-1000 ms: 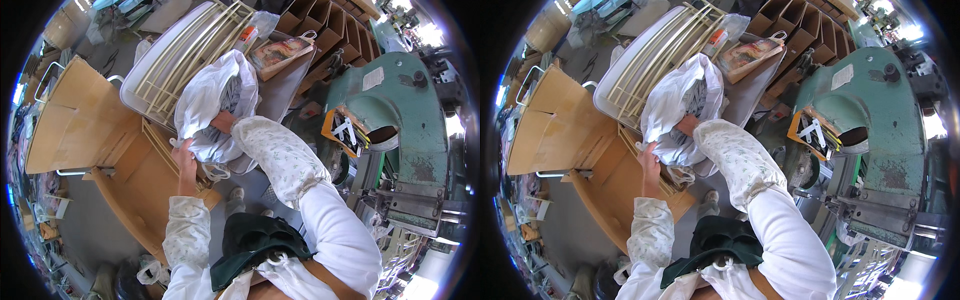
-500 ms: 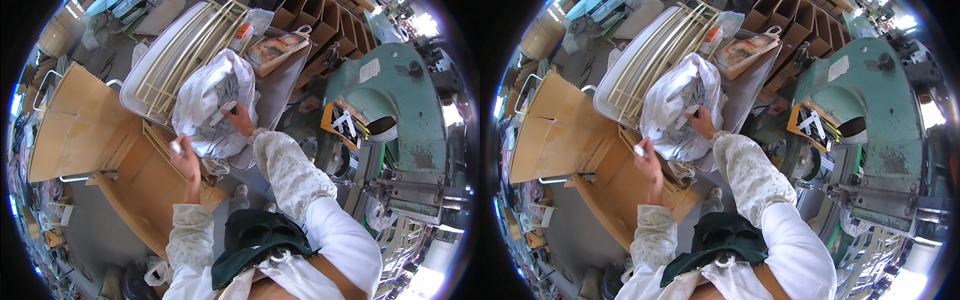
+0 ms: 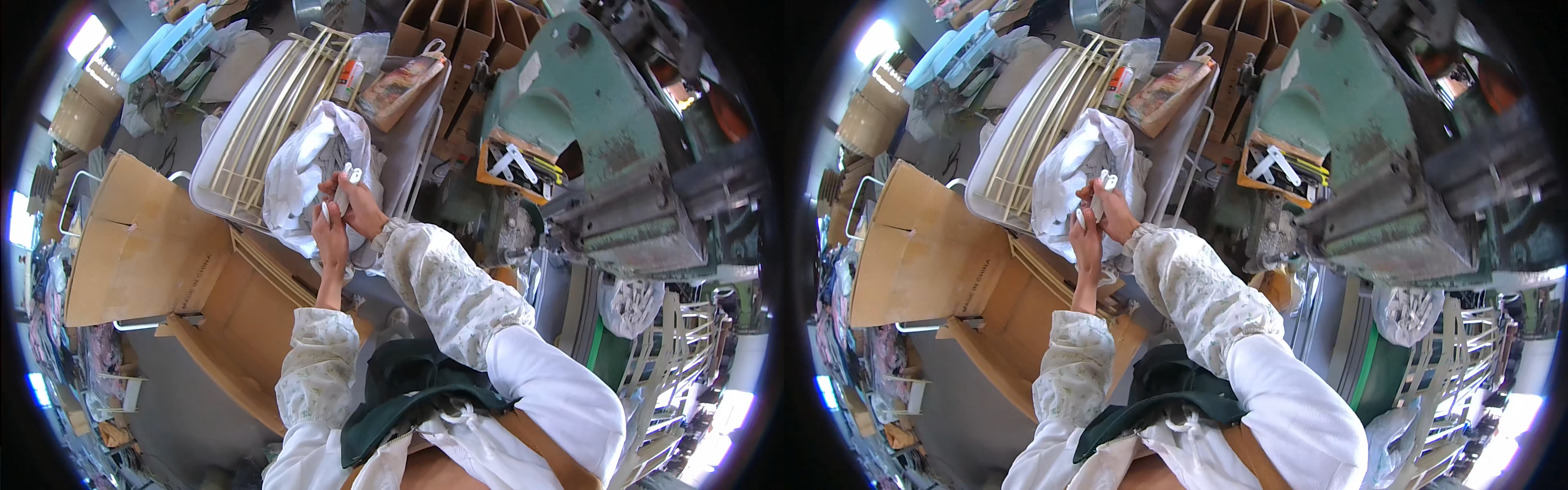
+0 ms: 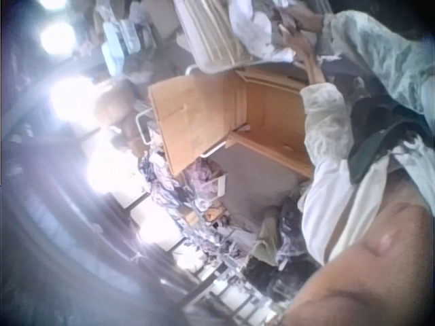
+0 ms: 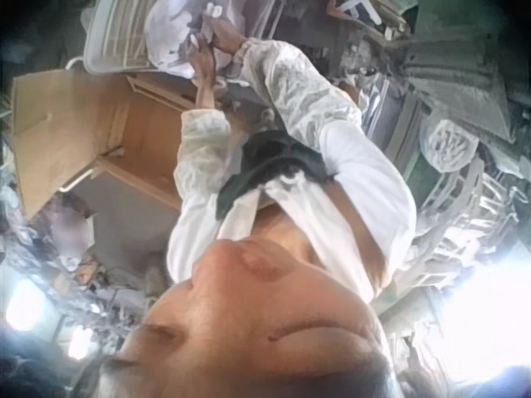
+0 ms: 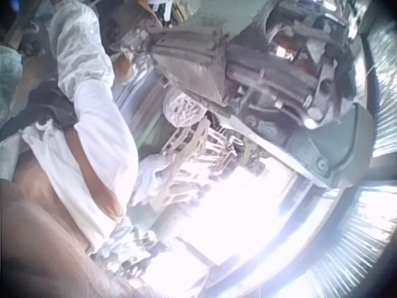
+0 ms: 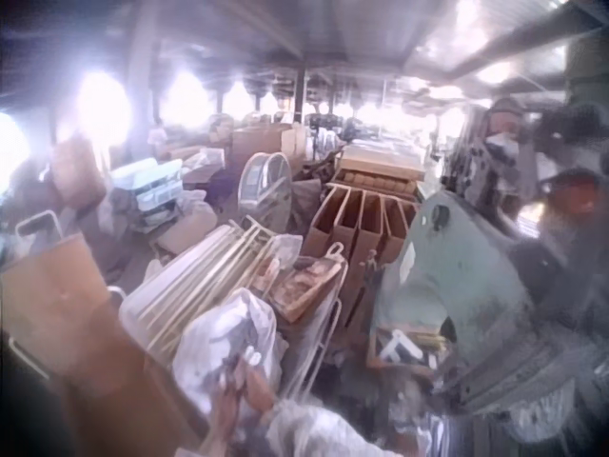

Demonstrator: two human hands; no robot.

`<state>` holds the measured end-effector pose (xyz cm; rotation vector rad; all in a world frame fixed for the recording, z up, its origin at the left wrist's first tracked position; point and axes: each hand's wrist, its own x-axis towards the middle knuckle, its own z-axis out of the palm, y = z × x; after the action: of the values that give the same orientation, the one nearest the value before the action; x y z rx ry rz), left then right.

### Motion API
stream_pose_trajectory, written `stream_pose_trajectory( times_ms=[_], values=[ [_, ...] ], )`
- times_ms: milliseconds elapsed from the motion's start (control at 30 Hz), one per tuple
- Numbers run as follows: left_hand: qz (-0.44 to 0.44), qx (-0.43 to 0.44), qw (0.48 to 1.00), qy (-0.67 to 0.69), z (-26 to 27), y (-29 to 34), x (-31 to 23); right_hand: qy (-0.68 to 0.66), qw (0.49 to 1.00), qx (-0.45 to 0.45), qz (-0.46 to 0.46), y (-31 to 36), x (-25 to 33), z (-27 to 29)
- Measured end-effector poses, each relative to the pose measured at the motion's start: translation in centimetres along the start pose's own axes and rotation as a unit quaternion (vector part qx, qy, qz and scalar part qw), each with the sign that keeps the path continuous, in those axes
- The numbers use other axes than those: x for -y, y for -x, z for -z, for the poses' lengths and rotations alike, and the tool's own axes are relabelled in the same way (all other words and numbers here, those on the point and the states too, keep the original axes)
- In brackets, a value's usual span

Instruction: The person picks up small white plastic components from a bag and a green table, then uses a press machine to join them. The person repeatedly places parts into the press, operates the lever, and collects the finished pieces into a bag.

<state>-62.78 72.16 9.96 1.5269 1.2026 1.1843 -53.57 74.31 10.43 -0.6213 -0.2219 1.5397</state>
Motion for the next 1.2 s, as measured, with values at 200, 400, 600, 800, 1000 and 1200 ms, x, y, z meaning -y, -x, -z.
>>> stream_pose_trajectory(
  times_ms=[200,400,600,800,1000,1200],
  values=[
    [-0.172,0.018,0.97,-0.171,-1.5,4.3,-5.3,-0.085,0.992,-0.057,0.069,6.7,2.8,-0.8],
    [0.061,0.065,0.993,0.079,0.8,9.4,-7.0,0.071,0.984,-0.018,-0.164,20.9,8.0,2.6],
    [0.249,0.492,0.812,0.191,-3.6,17.2,-13.0,-0.001,0.971,0.007,-0.239,34.7,9.0,6.2],
    [0.345,0.464,0.799,0.165,-6.8,22.6,-12.9,0.195,0.963,-0.098,-0.155,42.1,8.7,7.5],
    [0.328,0.396,0.82,0.253,-12.4,20.1,-14.1,0.296,0.942,-0.133,0.084,39.6,15.0,7.0],
    [0.196,0.252,0.914,0.252,-16.0,21.8,-16.5,0.317,0.934,-0.109,0.122,38.2,17.9,8.8]
  ],
)
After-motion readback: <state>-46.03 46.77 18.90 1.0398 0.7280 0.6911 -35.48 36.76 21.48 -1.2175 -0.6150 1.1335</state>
